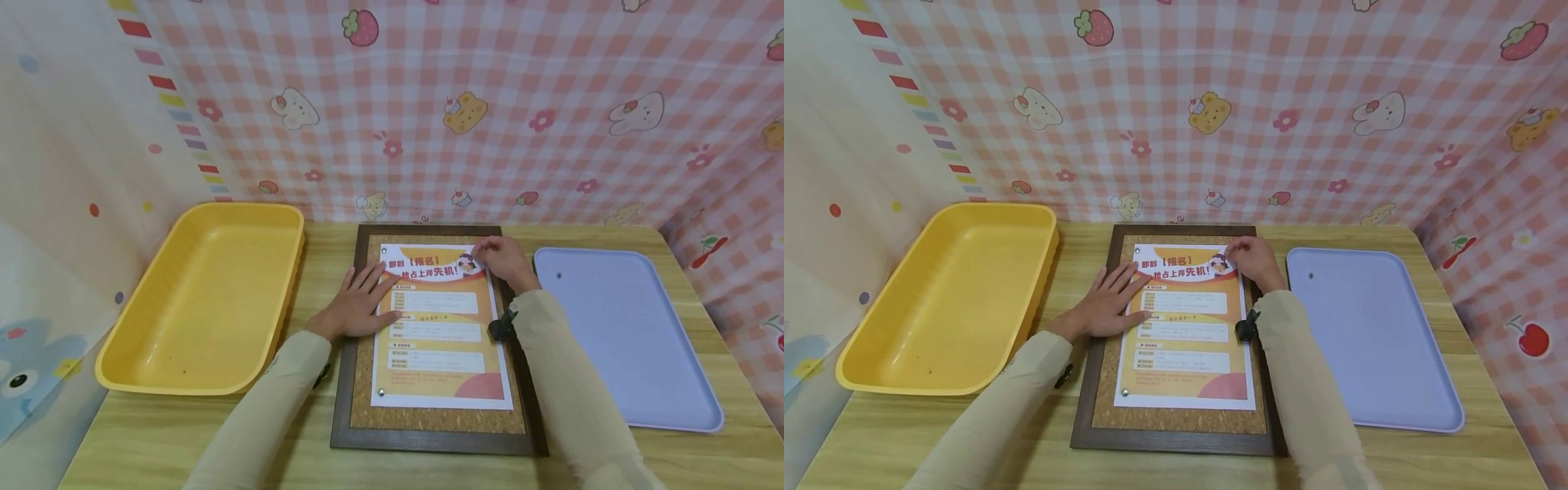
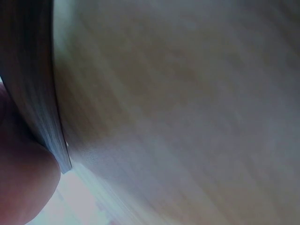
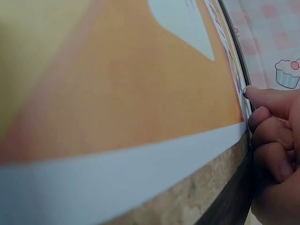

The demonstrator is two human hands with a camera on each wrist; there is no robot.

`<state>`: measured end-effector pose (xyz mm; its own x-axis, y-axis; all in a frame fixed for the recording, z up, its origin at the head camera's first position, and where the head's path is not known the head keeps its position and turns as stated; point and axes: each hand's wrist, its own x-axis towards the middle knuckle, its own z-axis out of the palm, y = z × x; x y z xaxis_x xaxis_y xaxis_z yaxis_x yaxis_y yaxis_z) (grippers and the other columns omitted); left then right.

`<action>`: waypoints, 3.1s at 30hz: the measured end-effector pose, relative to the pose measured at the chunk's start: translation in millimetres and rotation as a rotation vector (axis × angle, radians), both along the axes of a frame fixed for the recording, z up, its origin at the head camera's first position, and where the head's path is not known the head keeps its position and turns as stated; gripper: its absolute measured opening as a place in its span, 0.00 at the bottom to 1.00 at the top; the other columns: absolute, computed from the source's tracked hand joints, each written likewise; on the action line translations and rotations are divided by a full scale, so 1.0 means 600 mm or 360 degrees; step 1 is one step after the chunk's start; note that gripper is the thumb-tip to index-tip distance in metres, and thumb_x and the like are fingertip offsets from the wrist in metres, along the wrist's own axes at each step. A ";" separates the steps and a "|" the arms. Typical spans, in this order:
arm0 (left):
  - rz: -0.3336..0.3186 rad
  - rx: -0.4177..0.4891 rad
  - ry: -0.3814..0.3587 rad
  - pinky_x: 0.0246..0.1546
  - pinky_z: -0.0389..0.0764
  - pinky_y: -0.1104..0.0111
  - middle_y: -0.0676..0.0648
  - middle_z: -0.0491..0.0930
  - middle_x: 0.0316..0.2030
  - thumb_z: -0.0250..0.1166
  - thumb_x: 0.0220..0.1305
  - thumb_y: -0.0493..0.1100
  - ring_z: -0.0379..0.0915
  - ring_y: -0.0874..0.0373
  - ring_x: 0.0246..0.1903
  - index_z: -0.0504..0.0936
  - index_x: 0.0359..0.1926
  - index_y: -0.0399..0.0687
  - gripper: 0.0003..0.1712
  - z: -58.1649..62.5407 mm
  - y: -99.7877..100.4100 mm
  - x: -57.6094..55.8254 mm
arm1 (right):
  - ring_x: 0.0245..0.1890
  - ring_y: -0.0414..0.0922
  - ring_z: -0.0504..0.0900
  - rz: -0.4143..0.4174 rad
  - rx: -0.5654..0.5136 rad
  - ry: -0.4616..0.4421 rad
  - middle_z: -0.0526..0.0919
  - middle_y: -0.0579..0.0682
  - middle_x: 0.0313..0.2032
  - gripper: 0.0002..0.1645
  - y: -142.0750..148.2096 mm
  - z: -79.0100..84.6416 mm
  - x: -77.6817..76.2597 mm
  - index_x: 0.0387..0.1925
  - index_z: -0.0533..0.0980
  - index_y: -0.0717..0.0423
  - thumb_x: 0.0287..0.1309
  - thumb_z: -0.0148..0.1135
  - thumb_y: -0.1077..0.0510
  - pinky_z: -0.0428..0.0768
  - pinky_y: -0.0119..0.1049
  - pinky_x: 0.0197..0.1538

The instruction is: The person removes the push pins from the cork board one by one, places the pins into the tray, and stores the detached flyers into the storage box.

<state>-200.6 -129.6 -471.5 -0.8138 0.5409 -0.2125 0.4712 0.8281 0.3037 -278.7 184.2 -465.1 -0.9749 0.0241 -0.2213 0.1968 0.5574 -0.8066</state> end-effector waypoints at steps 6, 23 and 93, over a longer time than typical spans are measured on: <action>0.0004 -0.0005 0.0000 0.73 0.25 0.46 0.43 0.31 0.79 0.44 0.72 0.68 0.22 0.48 0.78 0.45 0.80 0.59 0.43 -0.003 0.000 0.000 | 0.48 0.52 0.72 0.0002 -0.0038 0.0008 0.80 0.57 0.50 0.10 0.002 -0.003 -0.001 0.41 0.80 0.60 0.67 0.54 0.61 0.69 0.42 0.53; 0.0007 0.0007 0.0006 0.73 0.26 0.46 0.44 0.32 0.79 0.44 0.72 0.68 0.22 0.48 0.78 0.45 0.80 0.59 0.43 -0.005 0.000 0.000 | 0.49 0.51 0.73 -0.0054 -0.0066 -0.0023 0.80 0.56 0.50 0.09 0.003 -0.008 -0.003 0.43 0.79 0.58 0.70 0.54 0.59 0.70 0.43 0.54; 0.0010 -0.0005 0.0008 0.73 0.30 0.44 0.44 0.33 0.79 0.45 0.72 0.68 0.24 0.47 0.78 0.46 0.80 0.59 0.43 0.002 0.002 0.001 | 0.22 0.35 0.66 0.0031 -0.0182 0.0005 0.70 0.39 0.22 0.22 0.164 0.059 0.100 0.52 0.74 0.64 0.70 0.58 0.49 0.67 0.32 0.24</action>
